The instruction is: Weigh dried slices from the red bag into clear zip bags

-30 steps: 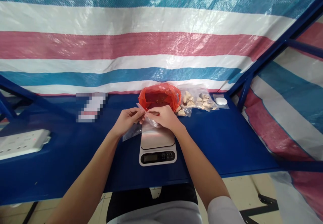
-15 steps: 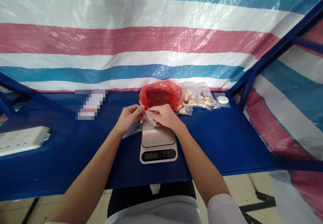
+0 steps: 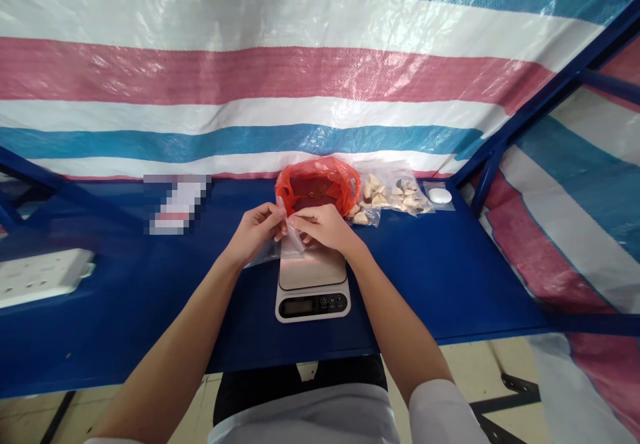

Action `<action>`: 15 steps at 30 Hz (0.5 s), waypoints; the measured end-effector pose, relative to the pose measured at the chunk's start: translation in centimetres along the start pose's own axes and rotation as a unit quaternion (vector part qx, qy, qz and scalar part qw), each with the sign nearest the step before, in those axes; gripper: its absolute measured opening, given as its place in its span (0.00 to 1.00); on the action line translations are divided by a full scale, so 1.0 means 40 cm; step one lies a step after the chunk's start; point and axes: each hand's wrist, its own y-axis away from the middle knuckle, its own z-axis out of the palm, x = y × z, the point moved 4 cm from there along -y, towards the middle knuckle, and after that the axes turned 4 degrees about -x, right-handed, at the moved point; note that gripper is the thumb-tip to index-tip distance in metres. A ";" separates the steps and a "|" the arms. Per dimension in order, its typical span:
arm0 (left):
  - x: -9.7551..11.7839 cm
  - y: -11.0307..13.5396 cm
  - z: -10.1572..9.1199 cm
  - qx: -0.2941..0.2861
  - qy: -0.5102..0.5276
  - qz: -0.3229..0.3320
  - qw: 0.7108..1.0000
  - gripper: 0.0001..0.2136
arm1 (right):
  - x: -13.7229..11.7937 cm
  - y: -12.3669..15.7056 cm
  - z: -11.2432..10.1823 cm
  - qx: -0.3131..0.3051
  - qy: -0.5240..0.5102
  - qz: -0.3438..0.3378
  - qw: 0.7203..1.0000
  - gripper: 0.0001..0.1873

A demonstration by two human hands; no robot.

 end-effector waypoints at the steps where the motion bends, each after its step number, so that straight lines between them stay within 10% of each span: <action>1: 0.000 0.000 0.000 0.001 0.000 0.000 1.000 0.16 | 0.001 0.000 -0.001 -0.001 0.000 0.003 1.000 0.15; 15: 0.000 0.000 0.000 0.006 -0.025 0.005 1.000 0.16 | 0.000 0.004 0.000 0.011 0.021 0.006 1.000 0.17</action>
